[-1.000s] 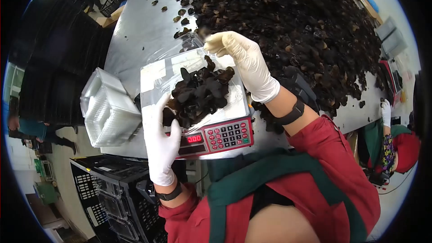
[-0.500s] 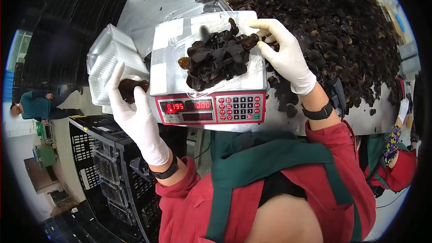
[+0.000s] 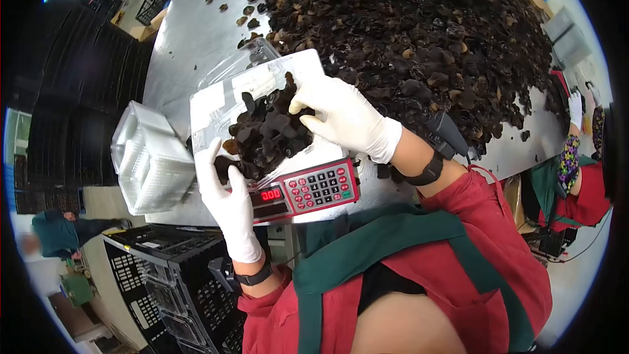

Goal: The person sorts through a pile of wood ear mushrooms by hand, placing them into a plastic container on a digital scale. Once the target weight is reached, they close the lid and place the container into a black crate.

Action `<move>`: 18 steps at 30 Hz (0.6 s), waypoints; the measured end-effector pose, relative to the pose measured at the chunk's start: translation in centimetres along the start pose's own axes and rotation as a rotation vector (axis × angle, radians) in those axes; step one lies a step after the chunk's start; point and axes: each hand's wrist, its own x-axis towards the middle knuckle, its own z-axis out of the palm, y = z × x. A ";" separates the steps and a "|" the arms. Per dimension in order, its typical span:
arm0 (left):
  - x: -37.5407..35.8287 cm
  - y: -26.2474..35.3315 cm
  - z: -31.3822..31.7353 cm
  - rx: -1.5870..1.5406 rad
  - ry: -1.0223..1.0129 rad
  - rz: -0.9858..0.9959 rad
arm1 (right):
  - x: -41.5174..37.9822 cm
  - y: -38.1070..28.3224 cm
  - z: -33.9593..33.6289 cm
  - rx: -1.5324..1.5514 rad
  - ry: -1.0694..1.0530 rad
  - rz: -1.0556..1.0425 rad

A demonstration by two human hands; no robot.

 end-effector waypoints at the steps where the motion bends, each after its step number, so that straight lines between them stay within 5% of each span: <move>1: 0.1 0.3 -0.2 -0.108 -0.009 -0.048 | 0.3 0.0 -0.5 0.058 0.047 0.016; 4: 0.3 0.6 -0.9 -0.071 0.012 -0.115 | 0.9 -0.4 -2.7 0.320 -0.030 0.296; 10: 3.8 3.1 -0.2 -0.049 -0.011 -0.032 | 0.4 0.0 -1.8 0.541 -0.065 0.326; 12: 5.2 3.2 0.7 -0.053 -0.056 0.120 | 0.5 -0.3 -1.9 0.351 -0.221 0.283; 16: 5.9 2.3 1.6 0.043 -0.230 0.179 | 2.7 0.0 -3.6 0.293 -0.201 0.280; 18: 5.5 3.0 1.3 0.057 -0.276 0.074 | 4.2 1.3 -2.4 0.143 -0.150 0.186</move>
